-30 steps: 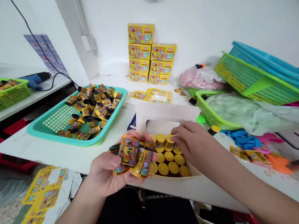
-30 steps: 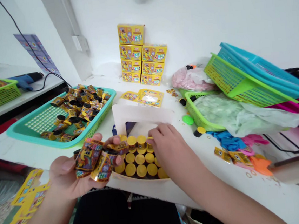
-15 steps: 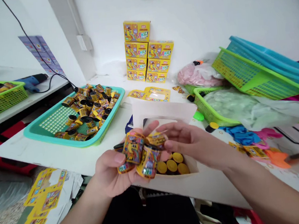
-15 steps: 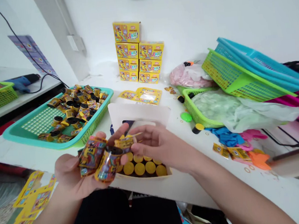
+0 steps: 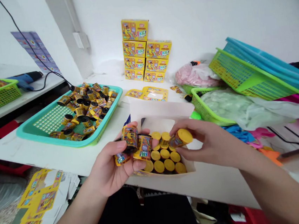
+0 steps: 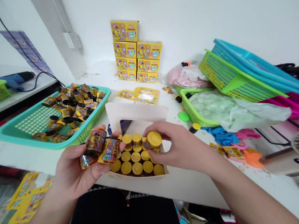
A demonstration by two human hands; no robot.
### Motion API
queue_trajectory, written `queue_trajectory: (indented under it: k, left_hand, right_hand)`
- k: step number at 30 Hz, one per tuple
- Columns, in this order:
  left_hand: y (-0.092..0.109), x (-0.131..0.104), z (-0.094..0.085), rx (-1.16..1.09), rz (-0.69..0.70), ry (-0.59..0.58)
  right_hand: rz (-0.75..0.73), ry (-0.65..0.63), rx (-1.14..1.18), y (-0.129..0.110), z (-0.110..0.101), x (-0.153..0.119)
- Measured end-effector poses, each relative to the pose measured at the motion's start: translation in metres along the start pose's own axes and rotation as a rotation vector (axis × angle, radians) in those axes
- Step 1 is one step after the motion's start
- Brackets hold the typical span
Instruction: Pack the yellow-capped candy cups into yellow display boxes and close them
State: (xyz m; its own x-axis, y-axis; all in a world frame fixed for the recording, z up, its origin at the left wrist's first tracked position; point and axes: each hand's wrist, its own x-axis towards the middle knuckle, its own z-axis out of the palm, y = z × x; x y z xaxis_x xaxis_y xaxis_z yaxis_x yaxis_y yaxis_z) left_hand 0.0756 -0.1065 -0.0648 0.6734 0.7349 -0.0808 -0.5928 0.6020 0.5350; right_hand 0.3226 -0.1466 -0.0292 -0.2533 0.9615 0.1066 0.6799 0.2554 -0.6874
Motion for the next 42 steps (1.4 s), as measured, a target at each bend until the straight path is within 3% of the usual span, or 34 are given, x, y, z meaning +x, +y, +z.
queue_trajectory:
  k: [6,10,13,17,24,27,30,32,35,38,42]
  left_hand:
    - [0.001,0.003,0.005,-0.063,0.006,0.063]
    - [-0.003,0.005,0.007,-0.064,0.008,0.085]
    - [-0.008,0.003,0.007,0.008,0.011,0.109]
    - [-0.014,0.001,0.008,0.087,0.004,0.05]
    - [-0.024,0.001,0.01,0.217,0.074,0.111]
    - [-0.016,-0.002,0.007,0.488,0.204,0.094]
    - [0.0,-0.004,0.008,0.977,0.384,0.033]
    - [0.01,-0.003,0.012,1.285,0.428,-0.05]
    - [0.014,0.009,0.02,1.633,0.314,-0.164]
    - [0.005,0.03,0.021,1.9,0.172,-0.208]
    - [-0.014,0.056,0.009,2.015,0.249,-0.29]
  right_hand:
    - [0.028,-0.171,-0.589,0.004,0.012,0.002]
    - [0.082,-0.076,-0.826,-0.001,0.021,0.007]
    - [0.036,0.076,-0.534,-0.015,0.023,0.009]
    - [-0.15,0.084,-0.035,-0.031,0.03,0.007]
    - [-0.203,0.191,-0.106,-0.034,0.045,0.003]
    - [-0.181,0.221,-0.136,-0.028,0.035,0.001]
    - [-0.13,0.187,-0.092,-0.017,0.018,-0.002]
    - [-0.092,0.127,-0.066,-0.01,0.008,-0.003]
    - [-0.009,0.03,-0.173,-0.008,0.006,-0.003]
    - [0.067,-0.104,-0.316,-0.013,0.014,0.001]
    - [0.106,-0.095,-0.462,-0.01,0.026,0.007]
